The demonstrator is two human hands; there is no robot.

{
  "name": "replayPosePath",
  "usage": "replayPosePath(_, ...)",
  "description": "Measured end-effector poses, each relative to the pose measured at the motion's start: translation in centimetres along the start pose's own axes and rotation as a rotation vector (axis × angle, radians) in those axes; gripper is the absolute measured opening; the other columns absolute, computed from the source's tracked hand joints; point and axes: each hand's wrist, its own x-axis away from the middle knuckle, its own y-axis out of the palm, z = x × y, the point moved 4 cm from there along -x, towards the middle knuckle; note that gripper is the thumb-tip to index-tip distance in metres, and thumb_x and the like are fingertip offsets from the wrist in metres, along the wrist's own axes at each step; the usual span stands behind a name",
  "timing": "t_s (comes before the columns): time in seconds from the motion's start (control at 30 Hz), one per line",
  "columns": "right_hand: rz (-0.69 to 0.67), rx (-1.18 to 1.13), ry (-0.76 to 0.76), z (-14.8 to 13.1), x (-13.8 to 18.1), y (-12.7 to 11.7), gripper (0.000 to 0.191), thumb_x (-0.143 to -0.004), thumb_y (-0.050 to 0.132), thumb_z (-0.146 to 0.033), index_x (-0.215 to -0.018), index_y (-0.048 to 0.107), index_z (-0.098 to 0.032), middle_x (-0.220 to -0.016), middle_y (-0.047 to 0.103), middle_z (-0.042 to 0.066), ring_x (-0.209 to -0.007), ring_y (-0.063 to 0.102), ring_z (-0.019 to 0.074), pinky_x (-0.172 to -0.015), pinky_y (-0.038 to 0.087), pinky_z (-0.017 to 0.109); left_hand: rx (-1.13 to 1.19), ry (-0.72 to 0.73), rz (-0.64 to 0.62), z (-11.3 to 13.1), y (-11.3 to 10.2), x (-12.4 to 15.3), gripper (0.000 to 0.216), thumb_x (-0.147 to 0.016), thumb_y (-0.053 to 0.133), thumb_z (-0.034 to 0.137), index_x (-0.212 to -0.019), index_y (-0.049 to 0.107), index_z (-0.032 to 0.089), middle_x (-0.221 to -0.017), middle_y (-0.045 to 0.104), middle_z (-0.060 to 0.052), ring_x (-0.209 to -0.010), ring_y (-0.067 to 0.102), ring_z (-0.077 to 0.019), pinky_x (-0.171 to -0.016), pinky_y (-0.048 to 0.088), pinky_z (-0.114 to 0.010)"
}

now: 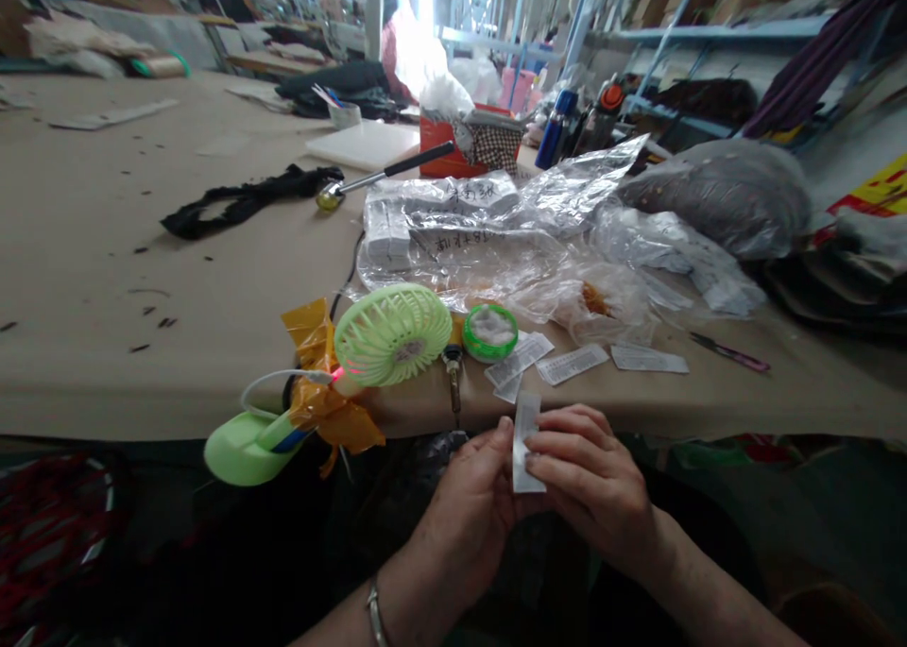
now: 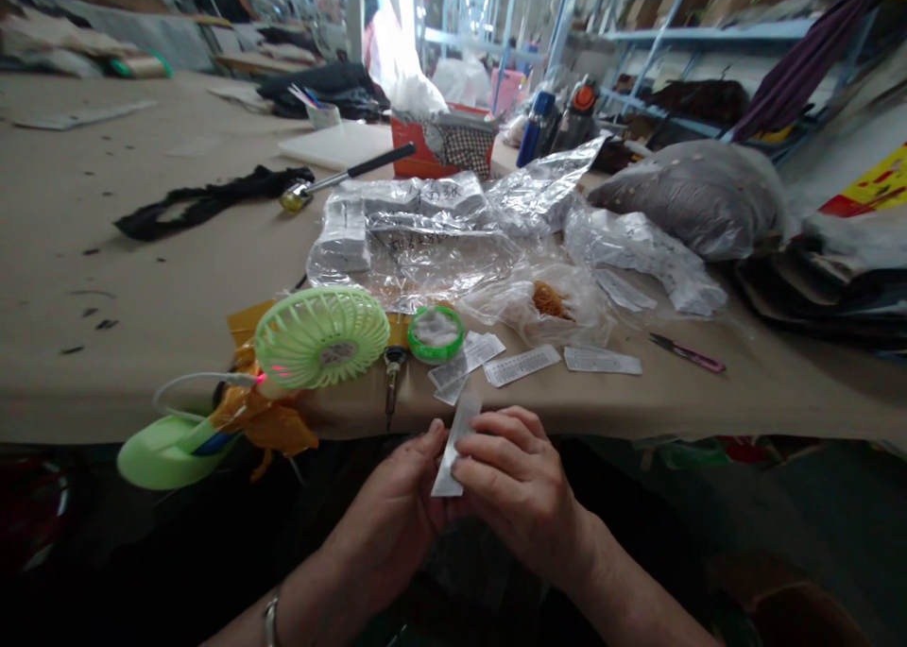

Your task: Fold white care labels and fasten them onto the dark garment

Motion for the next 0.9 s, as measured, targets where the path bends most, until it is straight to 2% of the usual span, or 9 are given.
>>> replayPosePath(0.13, -0.006, 0.020, -0.034, -0.3, 0.6, -0.6, 0.015, -0.086, 0.055, -0.015, -0.097, 0.065, -0.019, -0.096, 0.071, 0.004, -0.103, 0.059, 0.0215, -0.092, 0.044, 0.041, 0.014, 0.010, 0.045, 0.0, 0.9, -0.8, 0.013, -0.076, 0.068, 0.021, -0.077, 0.065, 0.009, -0.065, 0.063, -0.002, -0.053, 0.054, -0.0064, -0.050, 0.043, -0.015)
replayPosePath(0.27, -0.033, 0.242, 0.180, 2.9, 0.0, -1.4, 0.032, -0.088, 0.056, -0.025, -0.117, 0.057, -0.012, -0.111, 0.065, 0.013, -0.113, 0.052, 0.0272, -0.095, 0.045, 0.045, -0.133, -0.030, 0.131, -0.5, 0.5, -1.1, 0.015, -0.080, 0.063, 0.023, -0.084, 0.065, 0.009, -0.068, 0.067, -0.006, -0.056, 0.061, -0.0116, -0.055, 0.050, -0.023)
replayPosePath(0.33, -0.087, 0.373, 0.268, 4.4, -0.1, -1.5, 0.041, -0.087, 0.057, -0.032, -0.121, 0.056, -0.009, -0.115, 0.063, 0.016, -0.114, 0.051, 0.0311, -0.096, 0.044, 0.048, -0.199, -0.041, 0.177, -0.7, 0.2, -1.0, 0.017, -0.082, 0.061, 0.025, -0.087, 0.065, 0.009, -0.068, 0.068, -0.008, -0.056, 0.062, -0.0129, -0.055, 0.051, -0.024)
replayPosePath(0.4, -0.124, 0.451, 0.276, 5.0, 0.1, -1.3, 0.039, -0.086, 0.058, -0.031, -0.119, 0.058, -0.009, -0.117, 0.063, 0.016, -0.112, 0.052, 0.0325, -0.095, 0.044, 0.050, -0.231, -0.037, 0.209, -0.8, 0.1, -0.9, 0.016, -0.083, 0.060, 0.024, -0.087, 0.064, 0.009, -0.067, 0.069, -0.008, -0.055, 0.063, -0.0131, -0.054, 0.051, -0.023)
replayPosePath(0.47, -0.100, 0.478, 0.242, 5.0, 0.5, -1.2, 0.031, -0.087, 0.056, -0.024, -0.114, 0.061, -0.010, -0.116, 0.065, 0.014, -0.110, 0.055, 0.0306, -0.094, 0.045, 0.048, -0.250, -0.042, 0.233, -0.8, 0.2, -0.8, 0.015, -0.084, 0.059, 0.023, -0.087, 0.063, 0.009, -0.066, 0.068, -0.007, -0.054, 0.062, -0.0126, -0.052, 0.050, -0.022)
replayPosePath(0.6, 0.009, 0.430, 0.199, 5.0, 1.5, -1.3, 0.020, -0.087, 0.056, -0.015, -0.105, 0.064, -0.015, -0.107, 0.070, 0.009, -0.105, 0.060, 0.0251, -0.093, 0.047, 0.043, -0.271, -0.071, 0.268, -0.8, 0.4, -0.9, 0.013, -0.084, 0.058, 0.020, -0.086, 0.062, 0.008, -0.068, 0.069, -0.009, -0.053, 0.062, -0.0127, -0.053, 0.051, -0.023)
replayPosePath(0.77, 0.134, 0.229, 0.223, 5.7, 2.1, -2.0, 0.014, -0.085, 0.059, -0.012, -0.094, 0.065, -0.020, -0.097, 0.072, 0.006, -0.102, 0.063, 0.0221, -0.091, 0.049, 0.041, -0.243, -0.089, 0.260, -0.8, 0.8, -1.0, 0.013, -0.084, 0.056, 0.019, -0.089, 0.062, 0.008, -0.072, 0.070, -0.011, -0.055, 0.063, -0.0136, -0.055, 0.052, -0.025)
replayPosePath(0.83, 0.172, 0.135, 0.236, 5.2, 2.4, -2.2, 0.014, -0.084, 0.058, -0.011, -0.093, 0.064, -0.020, -0.096, 0.072, 0.006, -0.103, 0.063, 0.0218, -0.090, 0.049, 0.041, -0.213, -0.104, 0.245, -0.9, 1.0, -1.1, 0.013, -0.084, 0.056, 0.018, -0.089, 0.063, 0.008, -0.072, 0.070, -0.011, -0.056, 0.063, -0.0137, -0.057, 0.052, -0.026)
replayPosePath(0.9, 0.146, 0.050, 0.189, 3.8, 2.5, -2.2, 0.015, -0.084, 0.058, -0.011, -0.094, 0.064, -0.020, -0.097, 0.071, 0.007, -0.107, 0.061, 0.0222, -0.091, 0.049, 0.042, -0.162, -0.102, 0.199, -0.9, 1.3, -1.2, 0.014, -0.083, 0.057, 0.017, -0.089, 0.065, 0.008, -0.074, 0.070, -0.010, -0.058, 0.063, -0.0136, -0.058, 0.051, -0.026)
